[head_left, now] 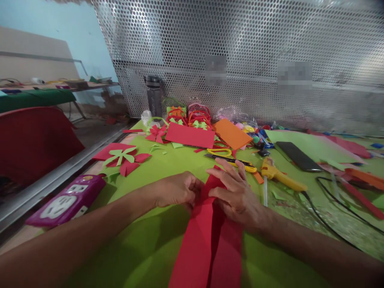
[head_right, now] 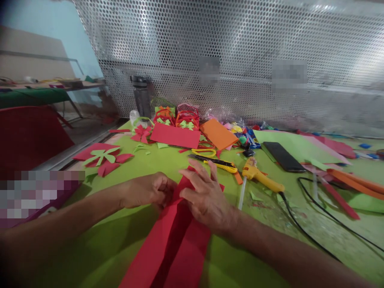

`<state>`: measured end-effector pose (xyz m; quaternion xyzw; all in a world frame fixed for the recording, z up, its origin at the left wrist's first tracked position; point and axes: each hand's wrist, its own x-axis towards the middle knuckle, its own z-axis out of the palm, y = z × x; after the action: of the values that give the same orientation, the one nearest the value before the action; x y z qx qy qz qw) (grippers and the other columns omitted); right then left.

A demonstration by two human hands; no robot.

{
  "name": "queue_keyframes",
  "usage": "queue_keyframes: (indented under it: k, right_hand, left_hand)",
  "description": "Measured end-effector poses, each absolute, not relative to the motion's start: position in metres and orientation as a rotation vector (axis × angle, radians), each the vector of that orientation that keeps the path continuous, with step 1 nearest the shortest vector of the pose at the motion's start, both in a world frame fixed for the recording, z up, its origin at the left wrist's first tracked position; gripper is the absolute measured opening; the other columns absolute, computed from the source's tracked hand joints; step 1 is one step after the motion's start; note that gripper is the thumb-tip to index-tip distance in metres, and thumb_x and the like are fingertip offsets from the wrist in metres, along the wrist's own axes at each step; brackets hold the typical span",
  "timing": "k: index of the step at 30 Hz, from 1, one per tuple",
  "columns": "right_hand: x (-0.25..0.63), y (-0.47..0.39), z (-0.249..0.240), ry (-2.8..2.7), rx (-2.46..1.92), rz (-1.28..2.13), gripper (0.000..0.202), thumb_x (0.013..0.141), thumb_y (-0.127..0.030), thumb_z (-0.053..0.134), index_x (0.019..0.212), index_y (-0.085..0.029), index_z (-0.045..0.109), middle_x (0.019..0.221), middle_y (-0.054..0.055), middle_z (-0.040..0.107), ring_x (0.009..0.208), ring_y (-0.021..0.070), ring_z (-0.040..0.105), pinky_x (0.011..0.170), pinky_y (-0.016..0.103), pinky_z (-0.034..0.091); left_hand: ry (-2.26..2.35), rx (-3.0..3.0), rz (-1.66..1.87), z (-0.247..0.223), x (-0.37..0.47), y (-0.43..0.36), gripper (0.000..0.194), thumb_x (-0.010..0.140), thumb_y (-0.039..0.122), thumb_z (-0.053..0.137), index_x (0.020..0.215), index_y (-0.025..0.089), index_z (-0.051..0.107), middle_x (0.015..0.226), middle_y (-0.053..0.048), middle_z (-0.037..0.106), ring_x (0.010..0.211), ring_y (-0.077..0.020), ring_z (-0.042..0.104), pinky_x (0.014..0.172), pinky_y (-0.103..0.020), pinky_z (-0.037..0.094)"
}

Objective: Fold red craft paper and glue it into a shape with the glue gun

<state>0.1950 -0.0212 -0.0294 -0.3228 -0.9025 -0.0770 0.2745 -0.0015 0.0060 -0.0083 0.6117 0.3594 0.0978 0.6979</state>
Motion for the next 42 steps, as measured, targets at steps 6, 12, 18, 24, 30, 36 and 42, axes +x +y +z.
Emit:
queue_keyframes:
  k: [6,12,18,24,30,36,42]
  right_hand:
    - [0.194,-0.022,-0.029,-2.421,-0.918,-0.220,0.020,0.075,-0.008,0.050,0.074,-0.022,0.063,0.121,0.005,0.056,0.129,0.0311,0.029,0.103,0.059,0.011]
    - [0.188,-0.024,-0.021,-2.469,-1.048,-0.246,0.018,0.079,-0.011,0.048,0.073,-0.020,0.063,0.122,0.009,0.055,0.127,0.0328,0.031,0.103,0.059,0.011]
    - [0.180,-0.024,-0.016,-2.504,-1.094,-0.313,0.020,0.071,-0.006,0.054,0.077,-0.020,0.067,0.121,0.009,0.056,0.126,0.0332,0.032,0.102,0.062,0.004]
    - [0.175,-0.027,-0.014,-2.414,-1.124,-0.424,0.028,0.080,-0.006,0.043,0.095,-0.020,0.063,0.124,0.011,0.054,0.129,0.0311,0.027,0.102,0.063,0.003]
    - [0.174,-0.026,-0.009,-2.262,-1.232,-0.482,0.063,0.078,-0.009,0.038,0.139,-0.014,0.023,0.139,0.017,0.036,0.132,0.0351,0.018,0.099,0.065,0.006]
    - [0.175,-0.022,-0.008,-2.280,-1.251,-0.452,0.083,0.072,-0.013,0.041,0.144,-0.014,0.000,0.126,0.015,0.049,0.125,0.0338,0.029,0.096,0.066,0.006]
    - [0.174,-0.023,-0.005,-2.298,-1.239,-0.480,0.088,0.072,-0.010,0.041,0.143,-0.015,-0.011,0.111,0.012,0.056,0.113,0.0291,0.042,0.096,0.065,0.010]
  left_hand:
    - [0.746,1.424,0.220,-0.011,-0.001,0.005,0.033,0.053,0.005,0.044,0.078,0.014,0.064,0.067,0.002,0.062,0.056,-0.0098,0.055,0.056,-0.021,0.045]
    - [0.846,1.372,0.239,-0.003,0.002,-0.001,0.019,0.067,0.020,0.053,0.081,0.012,0.063,0.074,-0.004,0.063,0.058,-0.0125,0.056,0.056,-0.024,0.044]
    - [0.925,1.308,0.311,-0.002,0.002,-0.005,0.066,0.070,0.074,0.041,0.072,0.010,0.060,0.068,-0.007,0.057,0.054,-0.0132,0.051,0.050,-0.025,0.039]
    - [1.042,1.500,0.405,0.003,0.006,-0.010,0.062,0.068,0.076,0.041,0.067,0.014,0.051,0.058,0.003,0.039,0.053,-0.0102,0.036,0.047,-0.021,0.030]
    - [1.022,1.893,0.405,0.006,0.007,-0.015,0.042,0.072,0.056,0.056,0.068,0.016,0.051,0.060,0.004,0.040,0.054,-0.0091,0.032,0.050,-0.022,0.025]
    - [1.135,2.073,0.470,0.008,0.010,-0.019,0.043,0.077,0.056,0.049,0.063,0.015,0.051,0.055,0.004,0.041,0.051,-0.0090,0.034,0.047,-0.024,0.023]
    - [1.200,2.145,0.489,0.012,0.010,-0.024,0.031,0.075,0.044,0.054,0.074,0.014,0.061,0.063,0.001,0.057,0.055,-0.0113,0.046,0.050,-0.024,0.029]
